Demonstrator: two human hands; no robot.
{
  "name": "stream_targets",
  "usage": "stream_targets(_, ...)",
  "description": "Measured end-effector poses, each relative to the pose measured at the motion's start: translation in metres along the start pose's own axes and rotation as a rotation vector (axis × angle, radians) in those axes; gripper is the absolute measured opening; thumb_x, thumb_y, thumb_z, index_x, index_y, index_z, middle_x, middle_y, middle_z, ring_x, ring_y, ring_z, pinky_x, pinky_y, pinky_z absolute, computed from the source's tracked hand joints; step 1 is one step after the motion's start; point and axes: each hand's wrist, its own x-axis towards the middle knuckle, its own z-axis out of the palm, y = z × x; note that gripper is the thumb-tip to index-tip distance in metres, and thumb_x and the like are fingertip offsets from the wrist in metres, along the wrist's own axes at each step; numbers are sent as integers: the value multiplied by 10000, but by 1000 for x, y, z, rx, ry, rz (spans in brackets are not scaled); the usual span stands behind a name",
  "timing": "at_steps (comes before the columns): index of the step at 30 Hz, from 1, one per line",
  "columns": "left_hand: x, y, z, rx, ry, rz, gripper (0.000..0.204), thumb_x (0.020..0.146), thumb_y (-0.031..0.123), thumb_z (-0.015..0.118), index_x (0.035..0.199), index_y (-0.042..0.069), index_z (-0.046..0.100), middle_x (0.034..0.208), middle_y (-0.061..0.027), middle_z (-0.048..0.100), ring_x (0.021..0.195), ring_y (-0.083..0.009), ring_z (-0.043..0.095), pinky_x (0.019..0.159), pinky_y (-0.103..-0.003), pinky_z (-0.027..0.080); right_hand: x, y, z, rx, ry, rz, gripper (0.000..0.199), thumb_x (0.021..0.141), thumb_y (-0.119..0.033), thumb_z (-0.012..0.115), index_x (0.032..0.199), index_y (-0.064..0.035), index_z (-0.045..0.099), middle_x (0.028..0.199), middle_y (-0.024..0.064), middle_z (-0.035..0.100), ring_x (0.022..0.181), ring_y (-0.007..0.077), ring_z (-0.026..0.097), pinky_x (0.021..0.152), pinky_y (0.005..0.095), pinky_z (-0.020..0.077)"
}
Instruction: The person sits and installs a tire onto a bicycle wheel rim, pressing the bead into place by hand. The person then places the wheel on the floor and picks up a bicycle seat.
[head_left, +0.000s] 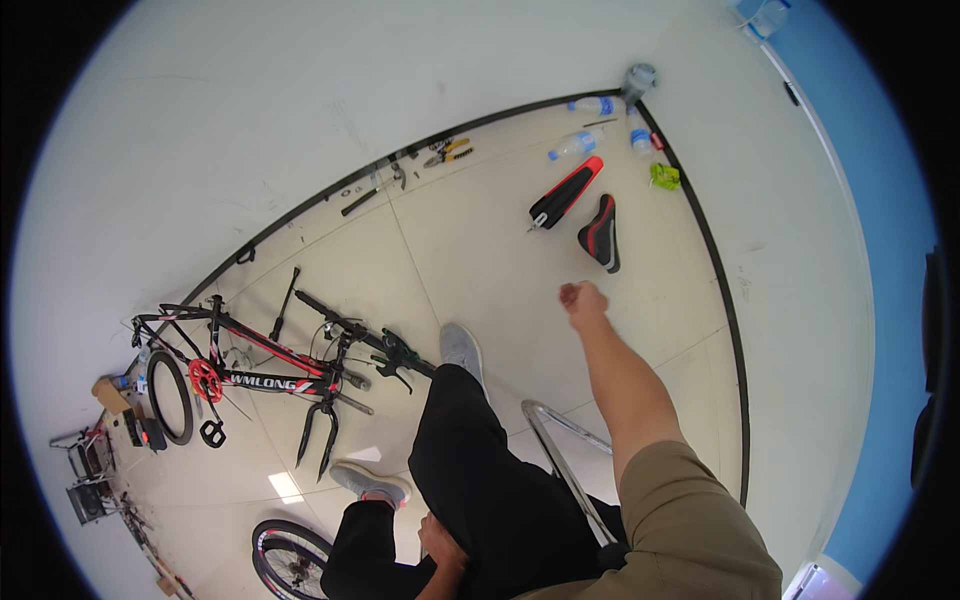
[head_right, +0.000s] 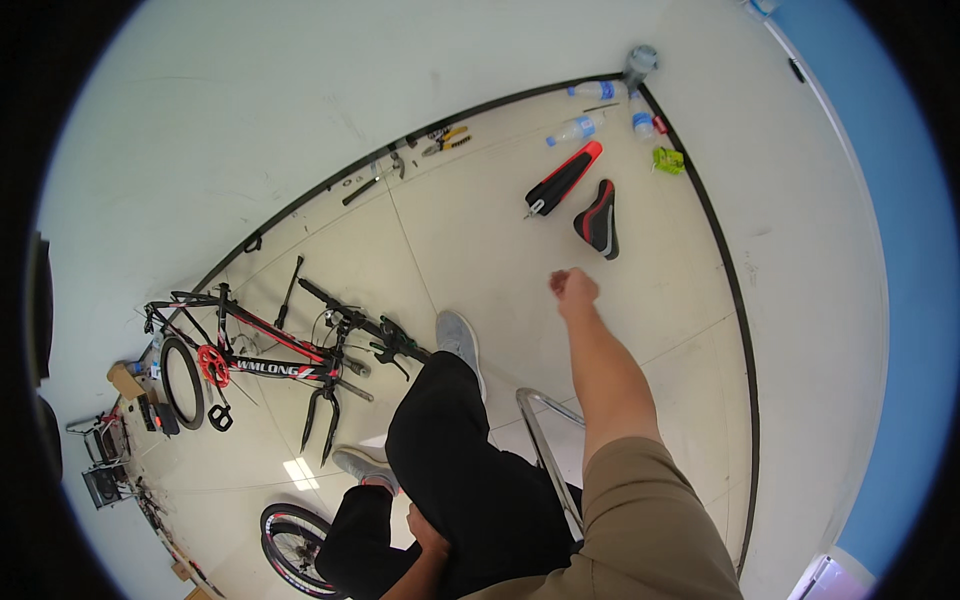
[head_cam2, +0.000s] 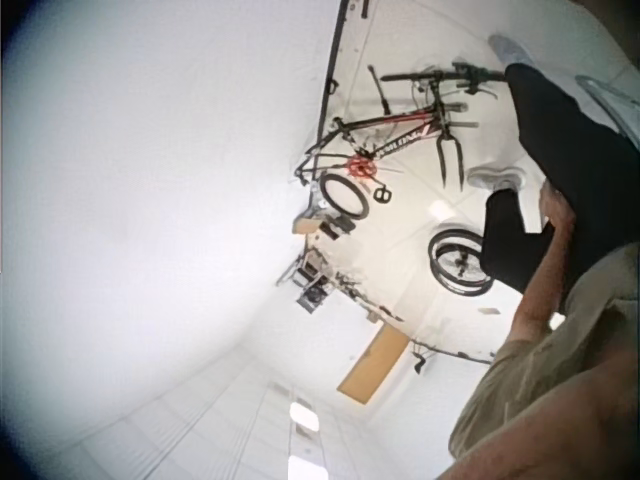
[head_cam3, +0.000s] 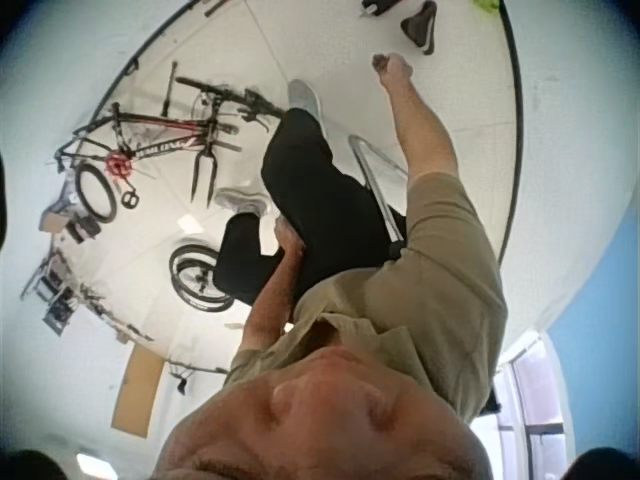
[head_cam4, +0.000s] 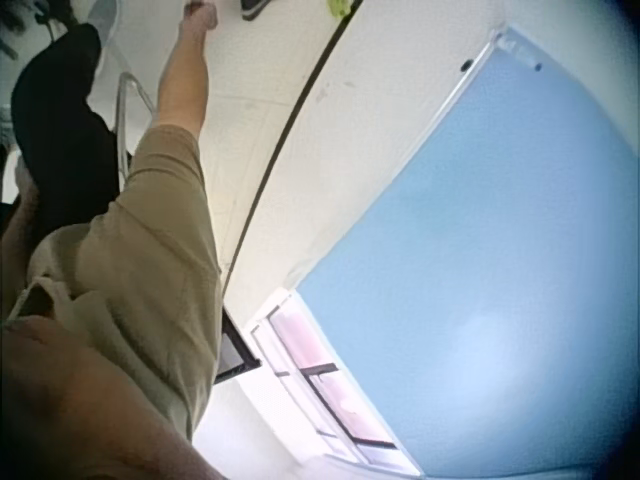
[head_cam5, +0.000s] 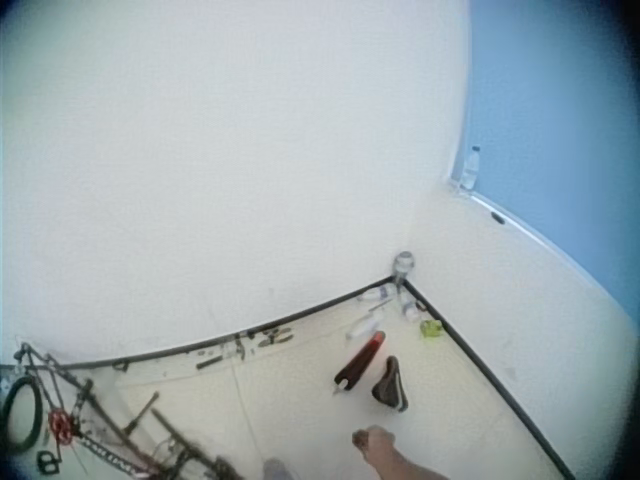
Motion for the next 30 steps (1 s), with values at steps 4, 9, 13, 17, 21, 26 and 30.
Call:
stream_targets(4, -3, -43, 13, -164, -2, -71, 346, 936, 321, 516, 1081, 30, 635, 999, -211, 651, 975, -436, 608, 849, -510, 471, 46, -15, -16, 139, 125, -18, 289, 977, -119, 513, 1182, 74, 450, 1030, 245, 610, 826, 318, 662, 725, 426, 609)
stream_targets(9, -6, -54, 23, -254, -16, -166, 330, 929, 310, 539, 1091, 43, 643, 1008, -198, 654, 985, -416, 606, 855, -497, 463, 80, -36, 6, 307, 103, -6, 477, 1008, -193, 551, 1371, 45, 356, 1252, 268, 486, 1049, 355, 602, 868, 468, 585)
stream_targets(13, -9, -37, 15, -205, -64, -180, 318, 920, 306, 556, 1096, 57, 648, 1008, -186, 656, 983, -402, 603, 850, -488, 458, 112, -49, 1, 376, 135, -7, 461, 1010, -188, 550, 1372, 40, 377, 1248, 252, 486, 1094, 367, 564, 926, 498, 550)
stream_targets(17, -6, -28, 11, -182, -87, -180, 307, 912, 302, 574, 1100, 72, 654, 1008, -173, 657, 982, -388, 599, 846, -478, 452, 125, -52, 1, 431, 177, -8, 388, 1001, -138, 531, 1332, 28, 416, 1226, 232, 498, 1085, 351, 550, 959, 490, 516)
stream_targets(21, -10, -21, 10, -183, -78, -157, 299, 904, 297, 592, 1105, 87, 659, 1009, -161, 659, 980, -374, 596, 841, -468, 447, 102, -37, -9, 528, 211, 87, 418, 962, -300, 567, 1247, -5, 488, 1183, 190, 534, 1046, 306, 559, 911, 460, 505)
stream_targets(26, -2, 5, 1, -185, -21, -25, 291, 894, 292, 615, 1111, 106, 666, 1009, -146, 661, 978, -357, 592, 836, -456, 439, 54, 10, -79, 348, 220, 140, 340, 936, -370, 556, 1096, -72, 596, 1041, 138, 644, 936, 285, 607, 871, 435, 512)
stream_targets(30, -2, 28, -5, -115, 45, 116, 287, 885, 287, 632, 1116, 121, 672, 1009, -134, 662, 976, -343, 589, 831, -446, 434, 12, 27, -115, 189, 217, 209, 295, 940, -321, 535, 1088, -76, 604, 1064, 141, 664, 940, 297, 642, 860, 463, 525)
